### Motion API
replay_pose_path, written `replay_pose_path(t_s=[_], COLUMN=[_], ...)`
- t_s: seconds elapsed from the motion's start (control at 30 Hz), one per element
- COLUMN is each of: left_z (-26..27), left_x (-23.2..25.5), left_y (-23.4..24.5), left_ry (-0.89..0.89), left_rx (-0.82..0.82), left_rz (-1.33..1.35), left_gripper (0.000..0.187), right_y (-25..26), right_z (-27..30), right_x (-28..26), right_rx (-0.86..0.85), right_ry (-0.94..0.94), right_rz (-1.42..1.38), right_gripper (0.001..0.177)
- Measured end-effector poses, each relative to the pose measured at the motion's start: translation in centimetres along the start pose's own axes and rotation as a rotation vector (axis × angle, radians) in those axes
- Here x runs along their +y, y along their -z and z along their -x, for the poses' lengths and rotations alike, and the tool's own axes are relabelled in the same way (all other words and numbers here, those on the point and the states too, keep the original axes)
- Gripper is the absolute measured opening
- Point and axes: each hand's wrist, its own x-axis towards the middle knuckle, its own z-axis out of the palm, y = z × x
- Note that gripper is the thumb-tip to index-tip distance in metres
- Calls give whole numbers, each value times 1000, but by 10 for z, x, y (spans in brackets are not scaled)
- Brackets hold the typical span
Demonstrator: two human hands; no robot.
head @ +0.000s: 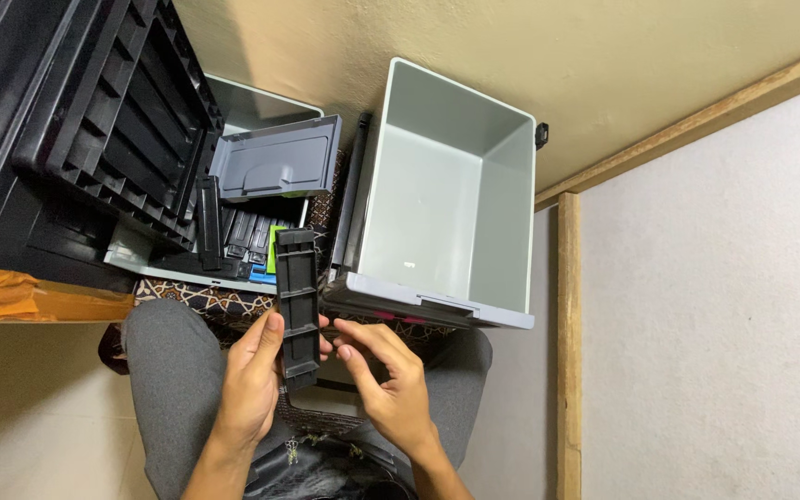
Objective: The person assembles a plastic storage box by removing black corner clips and a green latch from the box edges and placing them into a nearby open container. The person then handles the box lid, aligns it, and sets it aside.
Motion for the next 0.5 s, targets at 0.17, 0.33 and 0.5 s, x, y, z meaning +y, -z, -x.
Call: replay_pose_path(t_s=[0.17,0.33,0.5], left_z=[-4,-11,-24], left_x=[-2,-5,-10], left_y=[16,32,47], left_ry=[-63,-96,-130], left_rx=[62,113,204], left_rz=[-49,3,-54], left_gripper=[47,33,42], right_y=[-11,-30,-57], right_z=[-4,-12,-20], right_x=[0,5,23], right_rx=[-81,-201,-297], right_ry=[-42,-31,-110], right_rz=[-6,-14,134], right_gripper=[32,37,52])
